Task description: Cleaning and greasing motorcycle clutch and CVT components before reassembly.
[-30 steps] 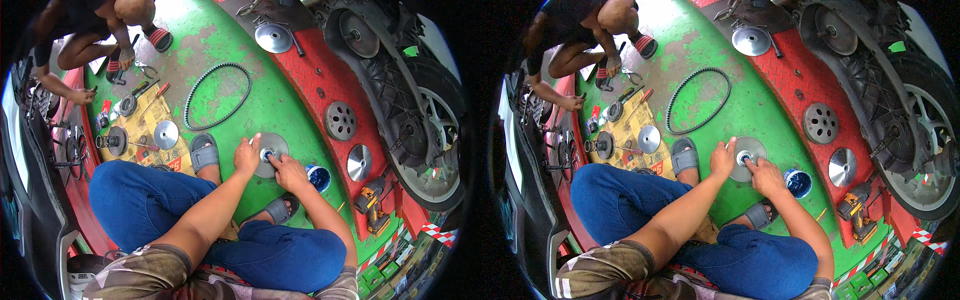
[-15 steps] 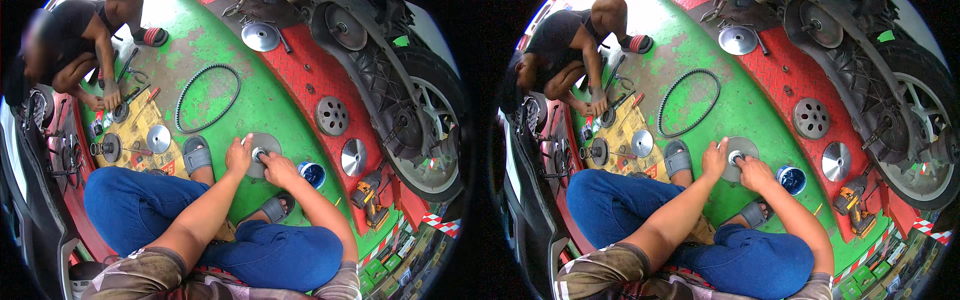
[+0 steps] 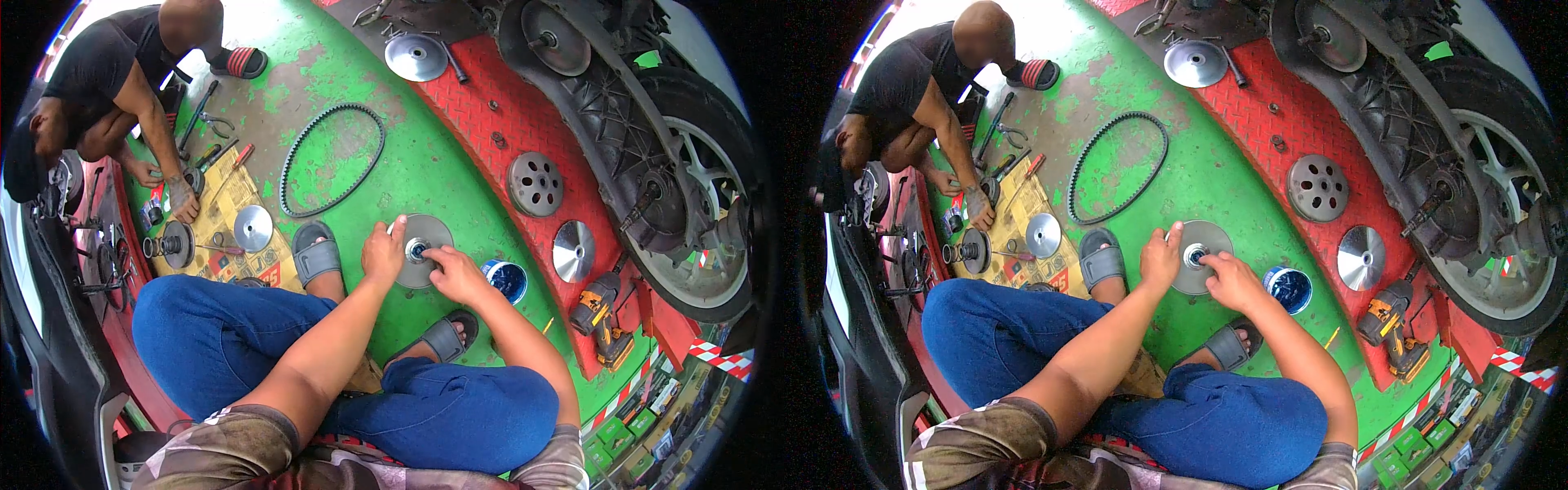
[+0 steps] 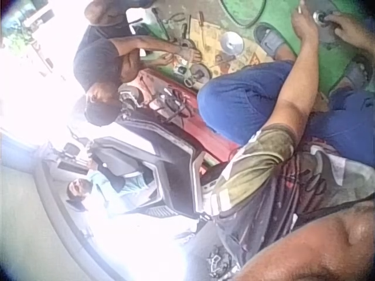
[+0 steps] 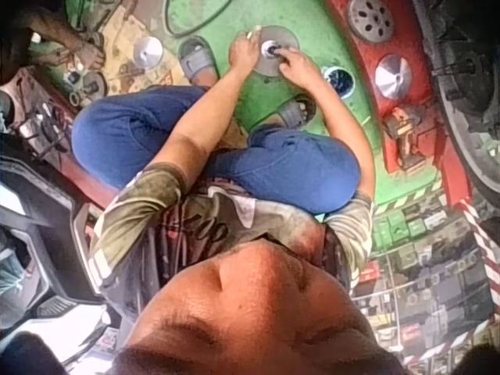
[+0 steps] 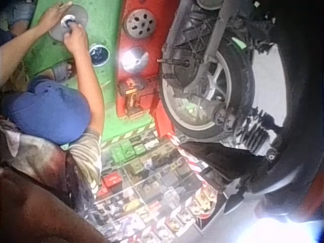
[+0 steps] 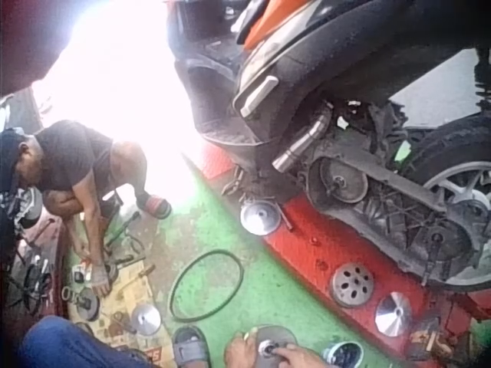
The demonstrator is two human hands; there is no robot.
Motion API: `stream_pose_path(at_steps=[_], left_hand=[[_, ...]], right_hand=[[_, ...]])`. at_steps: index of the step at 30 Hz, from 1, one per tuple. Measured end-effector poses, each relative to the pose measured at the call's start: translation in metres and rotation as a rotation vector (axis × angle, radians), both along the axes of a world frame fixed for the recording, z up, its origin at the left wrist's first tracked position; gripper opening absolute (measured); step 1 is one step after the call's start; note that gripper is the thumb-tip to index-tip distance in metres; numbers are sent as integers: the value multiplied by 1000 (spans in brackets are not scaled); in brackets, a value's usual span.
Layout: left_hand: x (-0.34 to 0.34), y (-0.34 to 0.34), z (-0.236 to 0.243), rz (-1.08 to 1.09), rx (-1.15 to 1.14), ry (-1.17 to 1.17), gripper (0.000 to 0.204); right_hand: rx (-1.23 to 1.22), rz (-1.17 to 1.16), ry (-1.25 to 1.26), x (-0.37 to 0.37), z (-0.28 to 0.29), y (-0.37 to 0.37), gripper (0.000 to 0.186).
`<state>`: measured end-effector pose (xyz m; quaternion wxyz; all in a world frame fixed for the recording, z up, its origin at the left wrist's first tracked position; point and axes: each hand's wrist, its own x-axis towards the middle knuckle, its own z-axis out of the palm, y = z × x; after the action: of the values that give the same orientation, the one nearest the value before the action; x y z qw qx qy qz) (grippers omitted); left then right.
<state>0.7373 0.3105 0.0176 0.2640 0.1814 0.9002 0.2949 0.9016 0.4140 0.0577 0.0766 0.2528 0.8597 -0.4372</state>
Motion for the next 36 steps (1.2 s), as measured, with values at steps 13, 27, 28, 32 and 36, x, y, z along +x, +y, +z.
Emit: stream_pose_path(at_steps=[13,27,28,32,36], left_hand=[[-12,-7,-12,-9,-15,-63,76],[-25,-7,-15,-1,56,104,72],[-25,-4,-11,-34,65,99,72],[-82,9,-17,109,272,226,67],[-124,61,44,-11,451,281,59]], right_hand=[[-893,-617,375,47,22,10,56],[-804,-1037,900,167,118,-6,58],[-749,-1081,926,181,127,-13,58],[-571,-1128,986,246,171,-35,56],[-362,-1277,1008,323,206,-72,58]])
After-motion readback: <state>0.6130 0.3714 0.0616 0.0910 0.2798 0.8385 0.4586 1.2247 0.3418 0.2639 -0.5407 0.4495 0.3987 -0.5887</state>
